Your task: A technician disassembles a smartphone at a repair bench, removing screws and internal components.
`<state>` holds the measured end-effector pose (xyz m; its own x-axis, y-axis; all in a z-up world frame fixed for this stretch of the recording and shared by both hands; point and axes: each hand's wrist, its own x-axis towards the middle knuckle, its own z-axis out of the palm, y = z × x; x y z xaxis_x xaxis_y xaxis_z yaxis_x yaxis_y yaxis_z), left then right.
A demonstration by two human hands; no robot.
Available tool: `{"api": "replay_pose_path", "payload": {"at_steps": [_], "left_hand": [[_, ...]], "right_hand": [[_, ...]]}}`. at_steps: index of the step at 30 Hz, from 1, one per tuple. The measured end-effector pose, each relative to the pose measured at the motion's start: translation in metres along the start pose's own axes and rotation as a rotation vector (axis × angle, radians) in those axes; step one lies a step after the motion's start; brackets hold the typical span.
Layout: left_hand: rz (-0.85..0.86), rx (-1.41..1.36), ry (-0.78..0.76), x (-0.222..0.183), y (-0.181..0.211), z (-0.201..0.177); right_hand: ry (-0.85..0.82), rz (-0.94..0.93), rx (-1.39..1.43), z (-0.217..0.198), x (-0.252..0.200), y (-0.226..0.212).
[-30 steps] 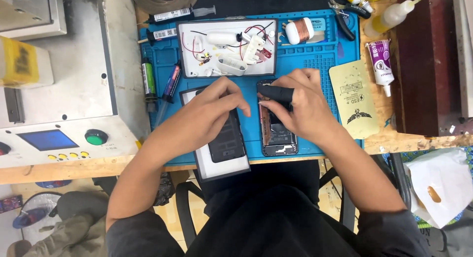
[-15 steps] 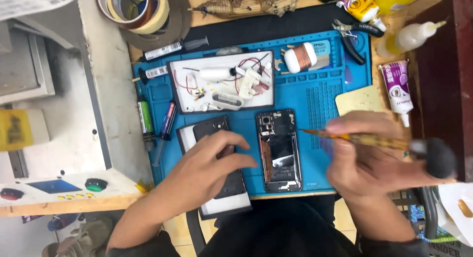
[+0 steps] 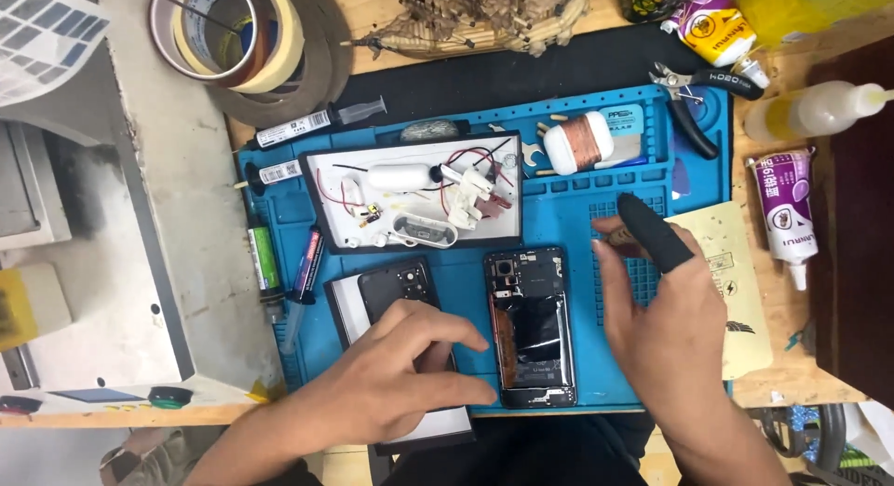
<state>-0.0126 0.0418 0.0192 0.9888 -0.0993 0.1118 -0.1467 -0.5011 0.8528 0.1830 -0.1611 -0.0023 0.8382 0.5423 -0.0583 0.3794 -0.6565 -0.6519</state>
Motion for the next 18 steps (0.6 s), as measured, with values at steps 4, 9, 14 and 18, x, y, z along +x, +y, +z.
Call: {"api": "replay_pose_path", "payload": {"at_steps": [4,9,14,18], "left_hand": [[-0.025,-0.024,-0.091,-0.006,-0.003,0.0],[-0.389,-0.381,-0.069,-0.003,0.003,-0.002],[-0.307,-0.472,-0.025,-0.001,0.004,0.002],[-0.016,-0.279,0.212,0.005,0.005,0.018]], "right_hand": [[-0.051,-0.04,-0.028,-0.002,0.0,0.005],[-0.045,-0.201,0.273,-0.008,0.009,-0.002],[0.203,-0.264,0.18,-0.011,-0.005,-0.005],[0.195,-0.063,0.476,-0.016,-0.029,0.02]]}}
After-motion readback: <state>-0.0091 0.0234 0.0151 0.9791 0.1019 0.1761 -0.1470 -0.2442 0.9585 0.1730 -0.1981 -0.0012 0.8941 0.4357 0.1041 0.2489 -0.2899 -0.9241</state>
